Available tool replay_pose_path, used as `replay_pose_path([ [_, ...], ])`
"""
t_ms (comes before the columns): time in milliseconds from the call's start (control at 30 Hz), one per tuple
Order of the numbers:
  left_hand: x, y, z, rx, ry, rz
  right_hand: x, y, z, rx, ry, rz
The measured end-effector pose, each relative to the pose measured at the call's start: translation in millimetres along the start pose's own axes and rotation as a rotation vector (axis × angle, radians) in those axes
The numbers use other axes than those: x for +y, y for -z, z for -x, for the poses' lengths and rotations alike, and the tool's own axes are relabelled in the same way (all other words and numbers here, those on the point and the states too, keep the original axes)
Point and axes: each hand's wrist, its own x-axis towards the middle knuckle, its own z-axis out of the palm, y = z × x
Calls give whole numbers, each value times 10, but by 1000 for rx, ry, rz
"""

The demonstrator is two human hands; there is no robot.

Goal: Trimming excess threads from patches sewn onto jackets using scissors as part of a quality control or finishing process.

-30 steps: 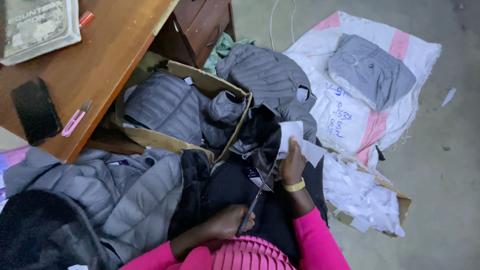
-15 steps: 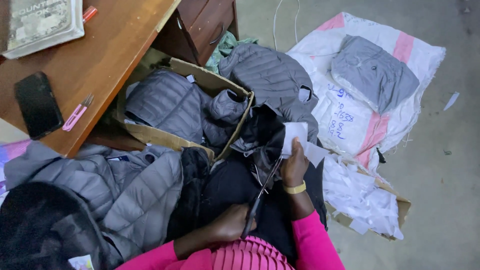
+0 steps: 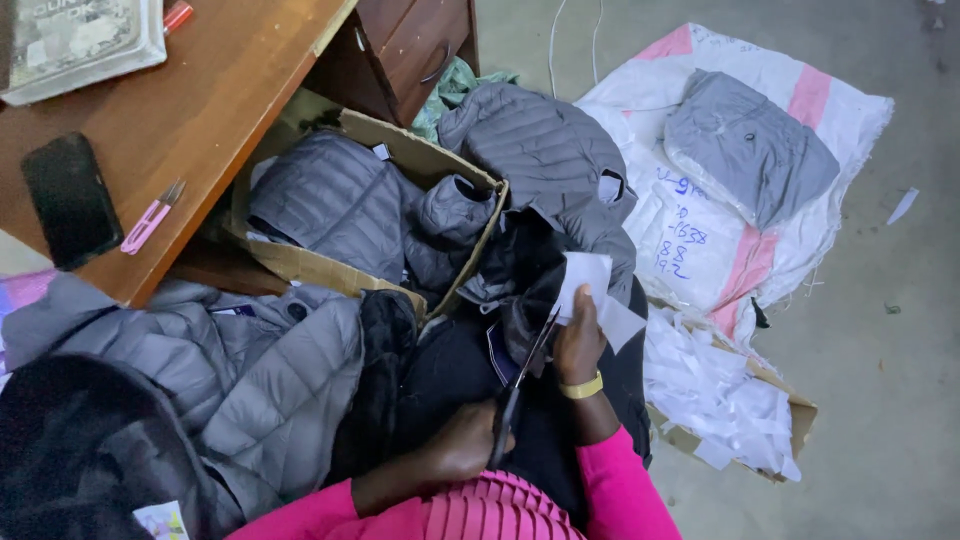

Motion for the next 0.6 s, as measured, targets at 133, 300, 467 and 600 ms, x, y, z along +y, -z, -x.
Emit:
replay_pose_path([
  [133, 141, -19, -77, 84, 19, 33, 186, 317, 233, -295, 827, 1286],
  [300, 148, -38, -184, 313, -173, 45, 262, 535, 281, -384, 837, 1334],
  [467, 275, -2, -197, 285, -69, 33, 505, 798, 207, -494, 909, 1227],
  [600, 446, 143, -208, 371, -115, -2, 95, -47, 813, -490, 190, 470],
])
